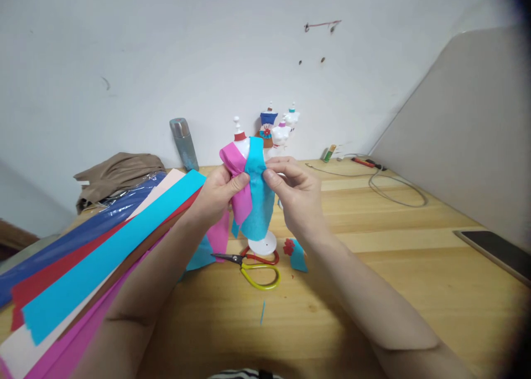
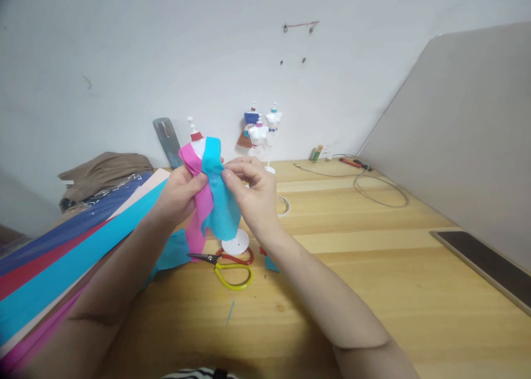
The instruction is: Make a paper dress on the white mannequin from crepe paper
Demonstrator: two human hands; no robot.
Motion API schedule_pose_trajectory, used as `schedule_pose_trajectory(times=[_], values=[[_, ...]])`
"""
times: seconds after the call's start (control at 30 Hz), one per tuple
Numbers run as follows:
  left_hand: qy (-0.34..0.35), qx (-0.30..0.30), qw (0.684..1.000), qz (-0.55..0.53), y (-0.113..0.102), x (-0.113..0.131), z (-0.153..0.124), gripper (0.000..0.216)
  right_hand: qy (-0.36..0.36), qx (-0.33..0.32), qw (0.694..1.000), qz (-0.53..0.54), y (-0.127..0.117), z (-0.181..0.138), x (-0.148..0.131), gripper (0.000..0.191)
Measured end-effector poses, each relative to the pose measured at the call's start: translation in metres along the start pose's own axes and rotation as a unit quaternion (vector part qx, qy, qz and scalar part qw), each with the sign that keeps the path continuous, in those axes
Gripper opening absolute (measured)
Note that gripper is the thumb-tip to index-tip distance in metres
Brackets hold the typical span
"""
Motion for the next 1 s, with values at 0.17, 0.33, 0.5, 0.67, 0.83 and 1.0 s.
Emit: schedule_pose_trajectory(times=[0.17, 0.33, 0.5, 0.67, 0.83, 1.0], values=[[0.003, 0.026, 0.999, 0.038, -0.003, -0.001, -0.001, 0.054, -0.017, 0.01, 0.999, -0.027, 0.0, 0.0, -0.005, 0.01], [0.0, 0.038, 0.997, 0.063, -0.004, 0.0, -0.001, 0.052, -0.011, 0.006, 0.999, -0.038, -0.001, -0.001, -0.011, 0.014], [0.004, 0.046, 0.996, 0.083, -0.005, 0.001, -0.001, 0.05, 0.017, 0.001, 1.0, -0.01, 0.001, 0.0, -0.009, 0.011], [0.014, 0.046, 0.994, 0.102, -0.005, 0.0, -0.001, 0.044, 0.049, 0.014, 0.999, 0.003, -0.001, 0.002, -0.003, 0.017], [0.011, 0.052, 0.992, 0.116, -0.003, 0.0, -0.002, 0.04, 0.046, 0.006, 0.999, -0.015, -0.003, 0.003, -0.002, 0.018], [0.008, 0.055, 0.99, 0.129, -0.001, 0.003, -0.003, 0.041, 0.053, 0.005, 0.999, -0.011, -0.004, 0.003, 0.0, 0.007]])
Point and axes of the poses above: each hand's wrist, its own z-axis towards the middle knuckle, its own y-axis out of the palm, x = y × z, the point moved 2 cm from there along z, towards the middle knuckle, and after that the axes turned 15 degrees about z, right-handed, at the moved point
